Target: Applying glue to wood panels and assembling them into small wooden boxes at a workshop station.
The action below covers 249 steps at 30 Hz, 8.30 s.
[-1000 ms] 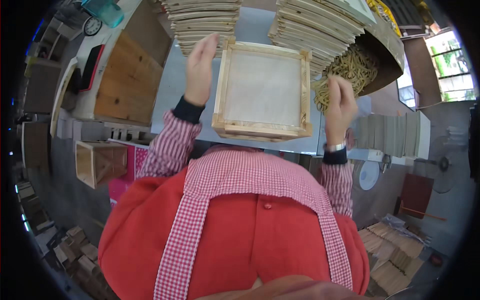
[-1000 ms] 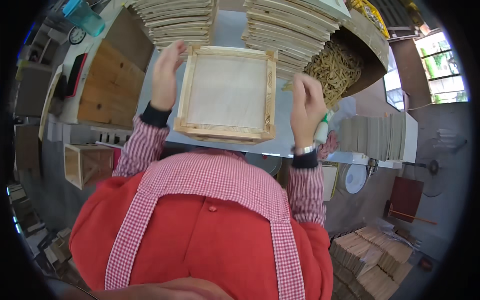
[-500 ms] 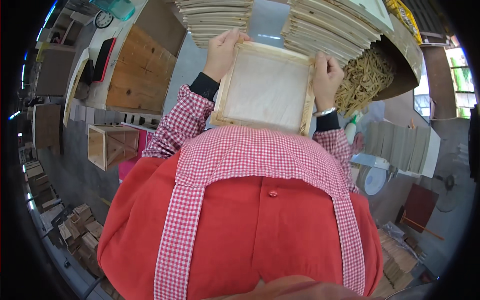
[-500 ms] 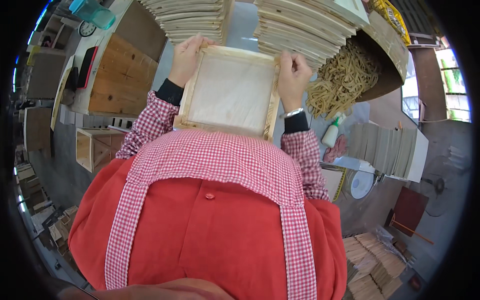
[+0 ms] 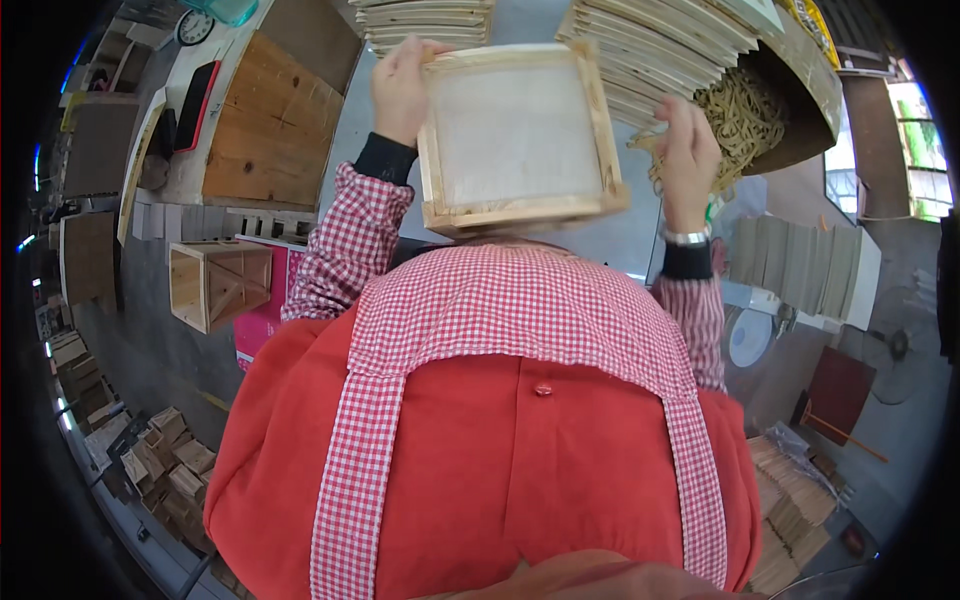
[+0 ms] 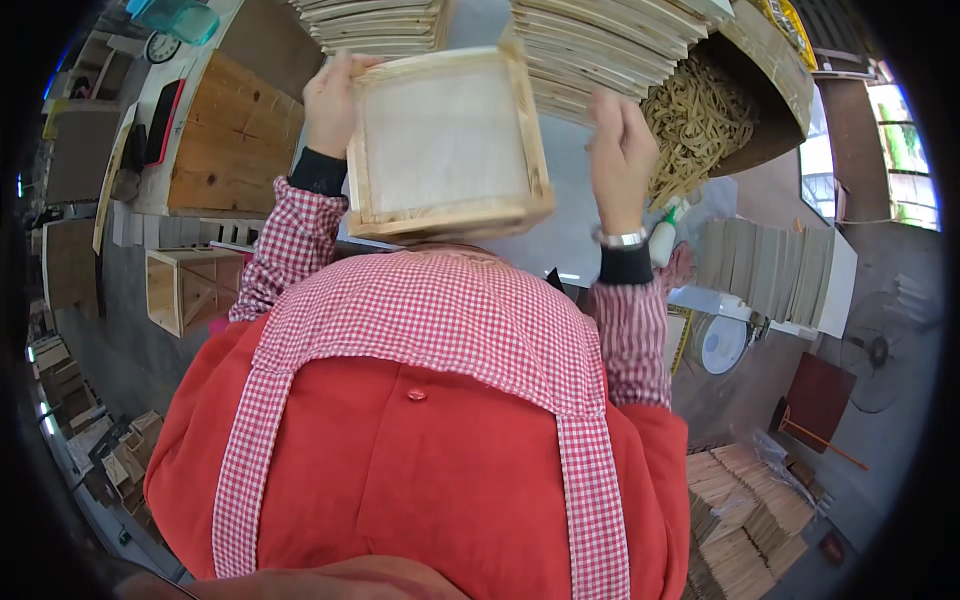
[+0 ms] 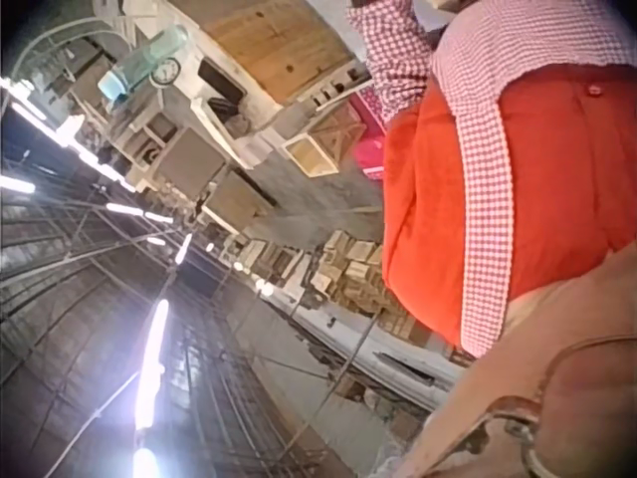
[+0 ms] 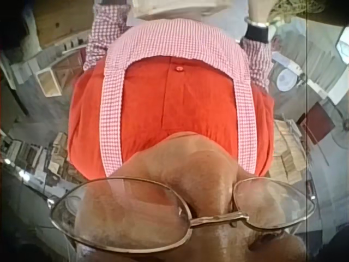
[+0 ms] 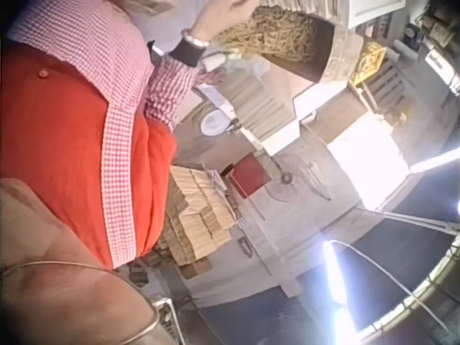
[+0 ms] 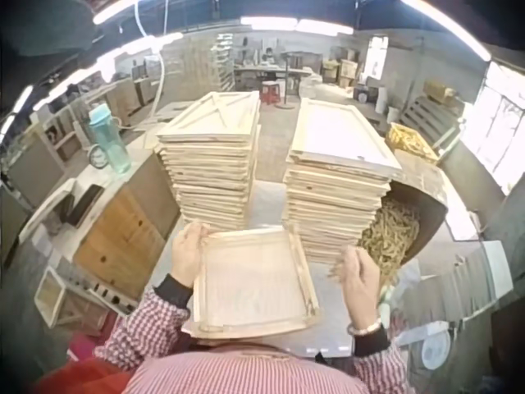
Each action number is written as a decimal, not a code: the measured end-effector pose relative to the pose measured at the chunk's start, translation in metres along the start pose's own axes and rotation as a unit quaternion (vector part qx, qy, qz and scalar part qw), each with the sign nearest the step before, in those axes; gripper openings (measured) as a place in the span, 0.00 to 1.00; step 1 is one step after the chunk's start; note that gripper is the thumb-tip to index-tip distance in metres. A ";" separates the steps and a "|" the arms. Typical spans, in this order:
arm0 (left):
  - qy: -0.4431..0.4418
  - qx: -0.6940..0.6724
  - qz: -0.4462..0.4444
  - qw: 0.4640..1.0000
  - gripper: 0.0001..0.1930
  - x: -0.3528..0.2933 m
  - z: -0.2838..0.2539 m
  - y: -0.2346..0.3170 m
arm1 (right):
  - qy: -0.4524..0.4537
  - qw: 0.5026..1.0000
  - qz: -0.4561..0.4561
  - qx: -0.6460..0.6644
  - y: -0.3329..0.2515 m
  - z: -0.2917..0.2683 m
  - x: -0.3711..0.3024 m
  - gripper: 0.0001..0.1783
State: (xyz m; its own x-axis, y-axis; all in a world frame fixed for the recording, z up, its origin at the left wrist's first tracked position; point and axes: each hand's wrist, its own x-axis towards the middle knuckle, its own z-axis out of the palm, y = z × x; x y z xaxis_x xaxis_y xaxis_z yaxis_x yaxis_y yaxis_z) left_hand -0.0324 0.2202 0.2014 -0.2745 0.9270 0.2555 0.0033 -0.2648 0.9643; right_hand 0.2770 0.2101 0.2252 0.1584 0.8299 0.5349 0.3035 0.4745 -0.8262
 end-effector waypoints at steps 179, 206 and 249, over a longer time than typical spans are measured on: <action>-0.160 0.476 0.420 0.756 0.22 -0.128 0.071 0.044 | -0.052 0.977 0.002 -0.208 -0.095 -0.045 -0.180 0.17; -0.306 0.225 0.155 0.912 0.07 -0.109 0.097 0.060 | 0.119 0.980 -0.071 -0.145 -0.041 0.006 -0.144 0.17; -0.199 0.036 -0.178 0.963 0.31 0.013 -0.046 0.036 | -0.058 0.971 0.178 0.149 -0.055 0.033 -0.121 0.17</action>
State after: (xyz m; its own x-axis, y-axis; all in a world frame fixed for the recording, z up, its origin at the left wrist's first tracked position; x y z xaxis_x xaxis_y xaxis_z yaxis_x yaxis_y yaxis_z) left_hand -0.0800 0.2104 0.2360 0.1202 0.9878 -0.0989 0.0468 0.0939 0.9945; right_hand 0.2100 0.0938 0.1999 0.0918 0.9762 0.1963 -0.0395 0.2006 -0.9789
